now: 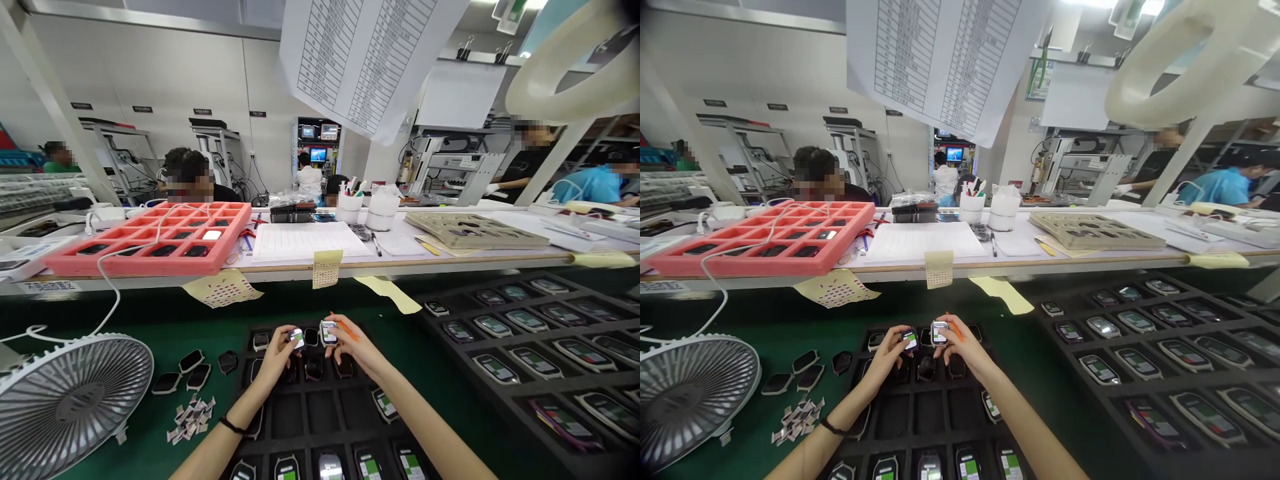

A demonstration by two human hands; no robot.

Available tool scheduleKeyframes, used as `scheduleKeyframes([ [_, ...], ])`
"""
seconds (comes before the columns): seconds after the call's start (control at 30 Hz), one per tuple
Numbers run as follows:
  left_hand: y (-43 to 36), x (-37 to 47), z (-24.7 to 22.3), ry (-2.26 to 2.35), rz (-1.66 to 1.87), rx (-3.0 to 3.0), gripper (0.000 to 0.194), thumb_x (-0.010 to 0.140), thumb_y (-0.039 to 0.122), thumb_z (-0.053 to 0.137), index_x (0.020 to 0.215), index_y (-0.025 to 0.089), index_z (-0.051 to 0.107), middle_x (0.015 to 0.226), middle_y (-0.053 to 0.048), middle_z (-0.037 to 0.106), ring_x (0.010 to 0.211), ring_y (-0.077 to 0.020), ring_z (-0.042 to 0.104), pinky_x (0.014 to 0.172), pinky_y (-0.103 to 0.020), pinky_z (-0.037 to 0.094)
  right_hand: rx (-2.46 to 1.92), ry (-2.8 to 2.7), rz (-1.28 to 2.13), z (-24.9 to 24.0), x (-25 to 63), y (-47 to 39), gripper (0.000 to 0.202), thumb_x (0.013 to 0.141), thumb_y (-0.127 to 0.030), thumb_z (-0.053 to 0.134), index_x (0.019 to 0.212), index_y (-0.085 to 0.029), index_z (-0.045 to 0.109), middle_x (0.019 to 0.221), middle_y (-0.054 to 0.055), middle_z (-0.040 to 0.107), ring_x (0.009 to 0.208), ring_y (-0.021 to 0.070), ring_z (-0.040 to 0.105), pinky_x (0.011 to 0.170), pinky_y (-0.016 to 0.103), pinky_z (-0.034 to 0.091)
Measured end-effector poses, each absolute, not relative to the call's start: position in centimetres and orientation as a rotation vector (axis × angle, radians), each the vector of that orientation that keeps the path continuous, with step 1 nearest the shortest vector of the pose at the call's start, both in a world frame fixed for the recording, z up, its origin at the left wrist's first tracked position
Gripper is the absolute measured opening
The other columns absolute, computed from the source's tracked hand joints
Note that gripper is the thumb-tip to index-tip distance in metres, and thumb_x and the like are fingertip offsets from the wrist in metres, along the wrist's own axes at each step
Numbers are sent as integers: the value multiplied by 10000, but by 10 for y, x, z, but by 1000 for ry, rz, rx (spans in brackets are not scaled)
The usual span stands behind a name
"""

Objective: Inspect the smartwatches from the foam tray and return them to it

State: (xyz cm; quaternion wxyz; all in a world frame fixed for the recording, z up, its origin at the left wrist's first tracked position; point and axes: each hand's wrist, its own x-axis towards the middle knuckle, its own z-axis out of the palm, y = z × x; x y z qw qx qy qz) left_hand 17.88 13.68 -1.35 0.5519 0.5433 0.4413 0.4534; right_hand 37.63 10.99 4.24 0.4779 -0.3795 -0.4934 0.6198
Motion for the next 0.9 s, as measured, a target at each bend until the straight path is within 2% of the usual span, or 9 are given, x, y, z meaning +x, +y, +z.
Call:
scheduleKeyframes([
  [0.13, 136, 176, -18, 1028, 1107, 1376, 425, 724, 401, 618, 1057, 195, 453, 1044, -74, 578, 656, -124, 593, 404, -162, 347, -859, -1226, 1540, 26, 368, 123, 396, 715, -362, 713, 1013, -232, 487, 904, 10, 553, 633, 147, 642, 462, 229, 469],
  [0.23, 132, 178, -19, 977, 1110, 1428, 393, 747, 359, 619, 1066, 190, 466, 1032, -69, 585, 699, -126, 579, 537, -218, 452, -865, -1261, 1561, 11, 369, 123, 416, 721, -360, 711, 1038, -239, 469, 961, 23, 545, 654, 152, 648, 490, 248, 490],
  [0.3, 129, 180, -17, 938, 1099, 1442, 370, 761, 357, 619, 1056, 184, 479, 1002, -61, 588, 724, -128, 569, 602, -238, 477, -881, -1288, 1559, 7, 371, 121, 413, 733, -363, 701, 1046, -243, 461, 972, 24, 541, 663, 152, 651, 506, 258, 501],
  [0.4, 125, 181, -13, 933, 1040, 1437, 317, 828, 422, 535, 1037, 184, 503, 922, -43, 588, 637, -103, 533, 513, -200, 434, -898, -1328, 1537, 8, 374, 119, 402, 747, -369, 689, 1053, -249, 457, 976, 23, 537, 675, 154, 652, 527, 273, 519],
  [0.53, 125, 180, -12, 985, 1020, 1425, 377, 864, 500, 437, 1049, 182, 517, 857, -28, 576, 516, -77, 467, 392, -173, 313, -901, -1361, 1501, 10, 373, 117, 406, 754, -383, 679, 1066, -253, 454, 1021, 35, 525, 721, 172, 660, 552, 300, 548],
  [0.67, 125, 181, -14, 982, 1030, 1419, 386, 842, 501, 475, 1051, 178, 511, 911, -40, 585, 532, -77, 475, 400, -173, 322, -921, -1374, 1464, 8, 372, 117, 362, 765, -409, 660, 1017, -237, 466, 935, 16, 547, 632, 160, 659, 465, 259, 515],
  [0.77, 123, 182, -12, 965, 1013, 1427, 371, 843, 478, 485, 1058, 177, 504, 950, -51, 590, 571, -90, 503, 408, -175, 327, -950, -1365, 1432, 7, 372, 116, 273, 823, -443, 576, 961, -224, 487, 753, -17, 553, 525, 155, 637, 385, 234, 449],
  [0.83, 122, 182, -10, 956, 1003, 1433, 371, 838, 471, 498, 1066, 179, 496, 976, -58, 589, 619, -107, 527, 420, -176, 340, -943, -1355, 1429, 7, 372, 115, 258, 857, -458, 515, 949, -218, 500, 666, -29, 542, 514, 165, 635, 387, 237, 445],
  [0.9, 121, 182, -9, 947, 1002, 1433, 373, 825, 471, 520, 1062, 185, 489, 996, -61, 583, 672, -122, 542, 453, -183, 379, -916, -1347, 1451, 7, 372, 115, 264, 859, -459, 510, 964, -217, 503, 683, -22, 558, 547, 173, 647, 412, 246, 463],
])
